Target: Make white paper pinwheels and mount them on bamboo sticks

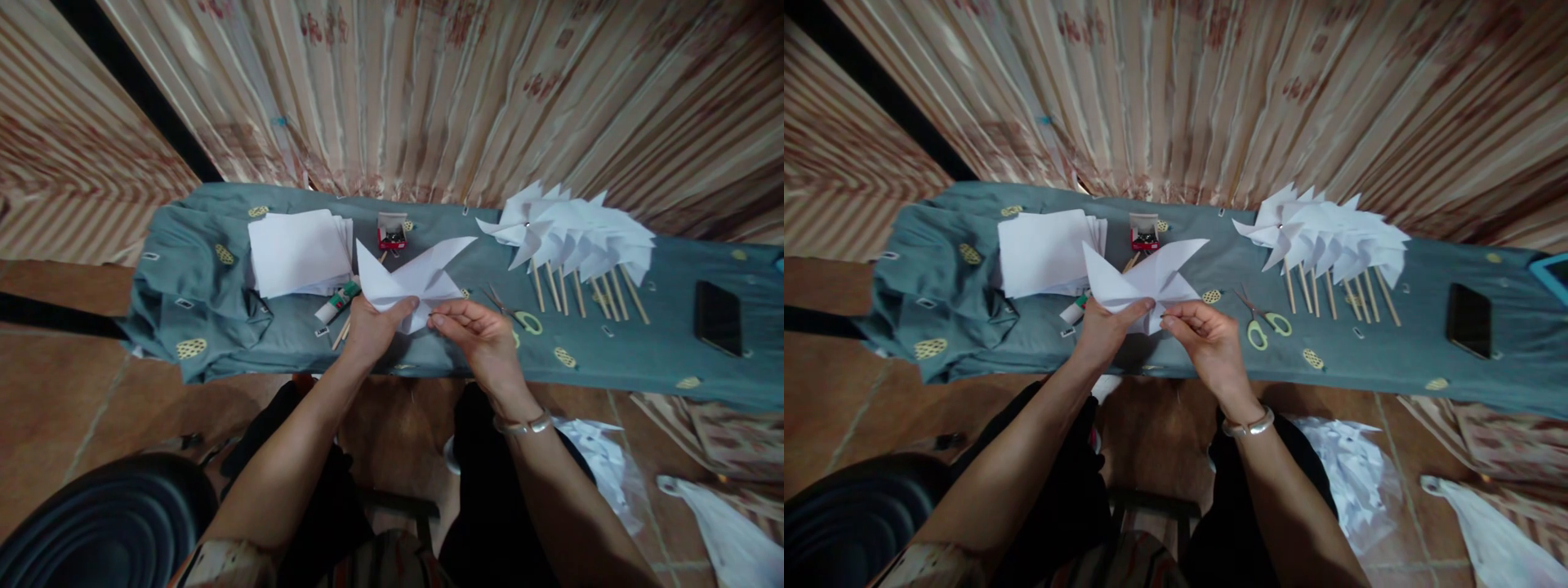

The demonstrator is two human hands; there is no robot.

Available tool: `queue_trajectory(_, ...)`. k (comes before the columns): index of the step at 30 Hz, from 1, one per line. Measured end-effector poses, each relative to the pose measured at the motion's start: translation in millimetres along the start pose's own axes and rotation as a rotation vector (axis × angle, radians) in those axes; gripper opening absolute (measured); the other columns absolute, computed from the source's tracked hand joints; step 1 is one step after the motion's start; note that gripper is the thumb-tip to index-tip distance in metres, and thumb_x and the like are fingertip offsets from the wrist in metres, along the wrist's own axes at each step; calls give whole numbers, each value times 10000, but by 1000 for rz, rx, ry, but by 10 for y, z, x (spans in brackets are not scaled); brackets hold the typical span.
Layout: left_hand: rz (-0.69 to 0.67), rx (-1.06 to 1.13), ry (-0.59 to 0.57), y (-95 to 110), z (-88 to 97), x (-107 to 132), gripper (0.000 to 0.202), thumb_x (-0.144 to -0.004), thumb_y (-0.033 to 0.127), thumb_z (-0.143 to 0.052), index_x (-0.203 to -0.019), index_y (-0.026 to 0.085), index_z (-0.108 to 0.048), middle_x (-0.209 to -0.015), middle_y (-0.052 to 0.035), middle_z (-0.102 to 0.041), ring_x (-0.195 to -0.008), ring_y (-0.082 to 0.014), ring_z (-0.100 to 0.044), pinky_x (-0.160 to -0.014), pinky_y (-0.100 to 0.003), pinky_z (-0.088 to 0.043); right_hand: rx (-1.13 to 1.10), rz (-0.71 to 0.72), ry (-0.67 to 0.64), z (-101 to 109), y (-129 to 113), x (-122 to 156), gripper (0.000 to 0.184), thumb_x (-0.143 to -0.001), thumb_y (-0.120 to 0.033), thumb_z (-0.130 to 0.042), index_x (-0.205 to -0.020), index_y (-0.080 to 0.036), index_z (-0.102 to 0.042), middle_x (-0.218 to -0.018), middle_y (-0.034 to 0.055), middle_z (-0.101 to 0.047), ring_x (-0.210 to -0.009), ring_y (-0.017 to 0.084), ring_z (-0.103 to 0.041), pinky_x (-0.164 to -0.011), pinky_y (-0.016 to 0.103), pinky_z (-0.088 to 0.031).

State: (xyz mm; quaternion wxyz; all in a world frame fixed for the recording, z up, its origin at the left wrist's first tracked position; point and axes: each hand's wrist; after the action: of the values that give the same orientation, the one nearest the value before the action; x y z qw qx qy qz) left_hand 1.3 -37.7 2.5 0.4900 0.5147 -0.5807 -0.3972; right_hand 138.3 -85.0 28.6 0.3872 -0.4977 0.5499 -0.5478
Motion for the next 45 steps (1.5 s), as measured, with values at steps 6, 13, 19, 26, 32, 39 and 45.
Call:
queue_trajectory(6, -77, -91, -43, -16, -7, 8, 197, -583, 275, -783, -697, 127, -720, -711, -39, -741, -638, -163, -644, -628, -264, -530, 10, 40, 21, -20, 57, -19, 225, -622, -366, -850, -734, -217, -724, -747, 1, -736, -701, 133, -659, -724, 283, -550)
queue_trajectory(13, -122, -160, -98, -54, 19, 18, 156, -635, 289, -752, -663, 140, -712, -682, -35, -728, -611, -155, -636, -593, -243, -513, 52, 80, 16, -17, 97, -31, 230, -662, -392, -831, -751, -215, -713, -763, 9, -733, -720, 146, -664, -733, 303, -556)
queue_trajectory(19, -138, -187, -101, -79, 26, 22, 157, -648, 290, -753, -667, 139, -710, -679, -37, -732, -617, -157, -645, -581, -237, -511, 49, 79, 16, -22, 102, -31, 257, -655, -419, -835, -750, -213, -715, -757, 9, -735, -711, 142, -668, -728, 298, -558)
queue_trajectory(26, -114, -182, -102, -26, 14, 43, 118, -655, 259, -756, -649, 152, -706, -687, -39, -737, -646, -176, -661, -615, -260, -534, 37, 56, 27, -35, 81, -32, 245, -630, -399, -843, -732, -215, -717, -736, 2, -735, -698, 136, -668, -712, 282, -553)
queue_trajectory(32, -83, -179, -92, -1, 12, 57, 108, -638, 253, -768, -635, 162, -710, -674, -29, -733, -646, -184, -661, -618, -264, -535, 58, 32, 10, -25, 66, -33, 301, -619, -452, -847, -747, -216, -712, -745, 9, -732, -708, 151, -669, -740, 314, -561)
queue_trajectory(39, -80, -146, -109, 17, 9, 64, 110, -630, 241, -769, -675, 154, -720, -713, -35, -749, -678, -186, -678, -649, -264, -550, 36, -1, -21, 6, 71, -41, 281, -632, -433, -842, -754, -216, -710, -739, 1, -723, -710, 144, -671, -760, 310, -556)
queue_trajectory(45, -93, -172, -129, 21, 27, 67, 110, -628, 242, -764, -686, 158, -725, -711, -30, -750, -685, -190, -681, -650, -265, -553, 11, -20, -40, 18, 79, -39, 262, -630, -410, -842, -745, -215, -711, -724, -1, -721, -701, 140, -666, -753, 299, -549)
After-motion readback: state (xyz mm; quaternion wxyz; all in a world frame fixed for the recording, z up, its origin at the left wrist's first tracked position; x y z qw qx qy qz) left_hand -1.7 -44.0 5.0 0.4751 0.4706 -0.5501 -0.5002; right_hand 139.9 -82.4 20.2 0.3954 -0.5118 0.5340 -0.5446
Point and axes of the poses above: each hand's wrist, its own x-axis away from the middle knuckle, its own z-axis out of the back of the hand, y = z × x
